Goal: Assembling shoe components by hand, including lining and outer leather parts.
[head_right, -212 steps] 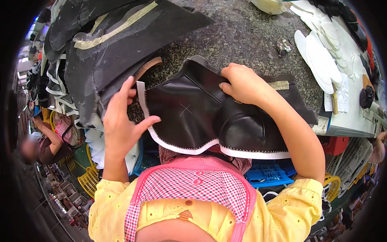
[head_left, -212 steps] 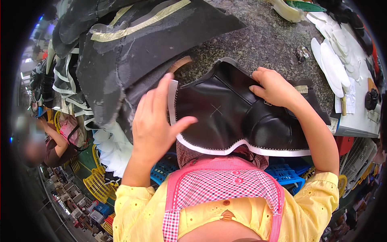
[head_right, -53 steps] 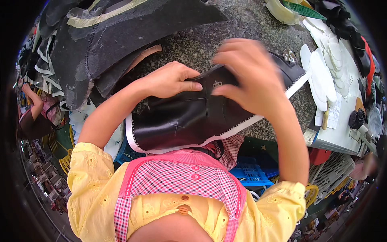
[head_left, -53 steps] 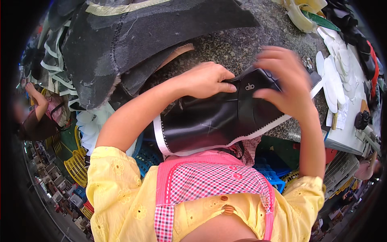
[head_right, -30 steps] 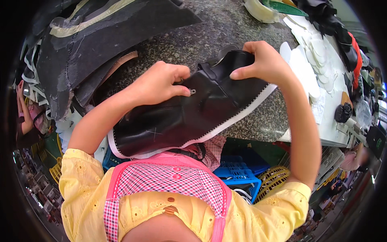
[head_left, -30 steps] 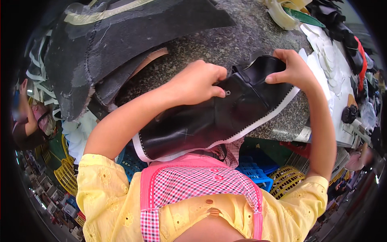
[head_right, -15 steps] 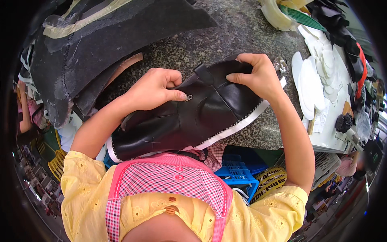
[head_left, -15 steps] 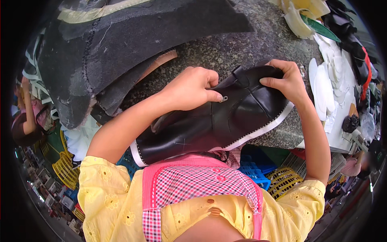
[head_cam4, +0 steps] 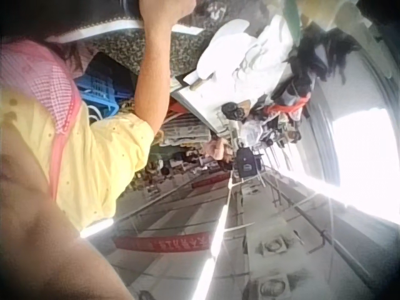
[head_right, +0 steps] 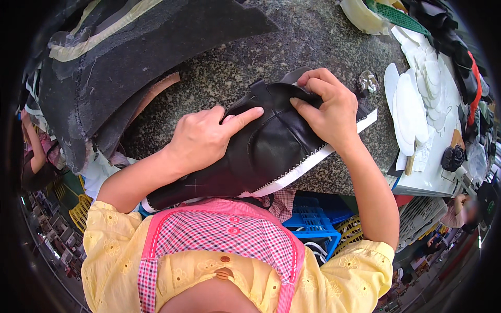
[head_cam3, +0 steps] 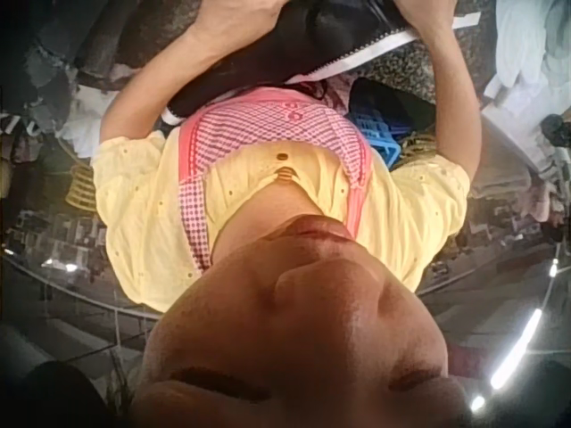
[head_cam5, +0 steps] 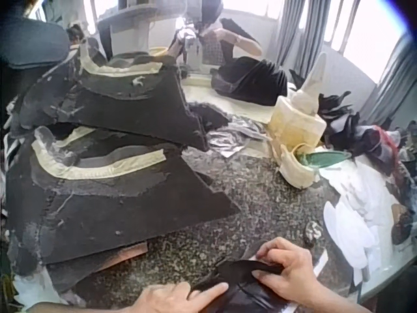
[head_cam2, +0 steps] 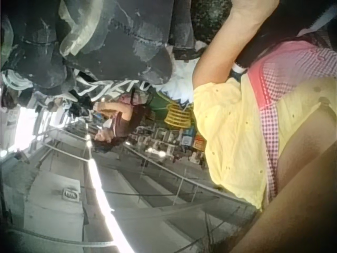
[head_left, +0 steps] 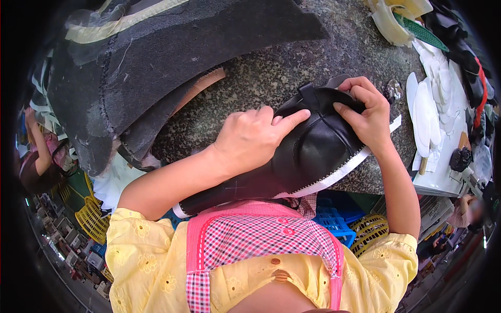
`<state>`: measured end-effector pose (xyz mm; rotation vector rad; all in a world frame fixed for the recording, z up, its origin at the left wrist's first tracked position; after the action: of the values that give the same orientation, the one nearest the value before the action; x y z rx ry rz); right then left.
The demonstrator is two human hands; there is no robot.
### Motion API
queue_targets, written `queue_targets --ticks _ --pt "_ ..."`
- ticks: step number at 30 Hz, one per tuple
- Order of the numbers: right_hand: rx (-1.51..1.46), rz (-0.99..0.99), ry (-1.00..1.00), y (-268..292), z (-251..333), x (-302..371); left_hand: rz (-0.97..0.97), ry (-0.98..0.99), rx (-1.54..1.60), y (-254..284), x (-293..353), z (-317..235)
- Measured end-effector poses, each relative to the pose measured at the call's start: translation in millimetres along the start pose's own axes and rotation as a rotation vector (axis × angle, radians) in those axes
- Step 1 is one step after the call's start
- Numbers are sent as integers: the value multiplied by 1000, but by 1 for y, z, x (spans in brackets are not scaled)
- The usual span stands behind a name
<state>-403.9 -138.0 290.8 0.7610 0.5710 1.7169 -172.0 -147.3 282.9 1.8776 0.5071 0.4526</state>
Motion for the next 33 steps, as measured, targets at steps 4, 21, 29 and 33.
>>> queue_targets --ticks 4,21,29,33 --pt "-18 49 -1 5 0 0 58 38 -99 4 -3 -6" --pt "105 182 -205 14 11 -18 101 38 -285 -1 -6 -8" --pt "-50 293 -180 22 -2 -26 107 34 -255 0 -5 -6" --pt "-139 413 -233 30 6 -31 106 19 -229 -1 -5 -4"
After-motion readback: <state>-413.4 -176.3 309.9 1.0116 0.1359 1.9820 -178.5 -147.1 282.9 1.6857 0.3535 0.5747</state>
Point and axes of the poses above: each hand's wrist, its own x-axis away from the middle knuckle, its own y-axis out of the back of the hand, z = x × y, the point moved 1 cm from there along -x, towards the middle knuckle, and after that the axes turned 13 degrees about z, right-handed, at the moved point
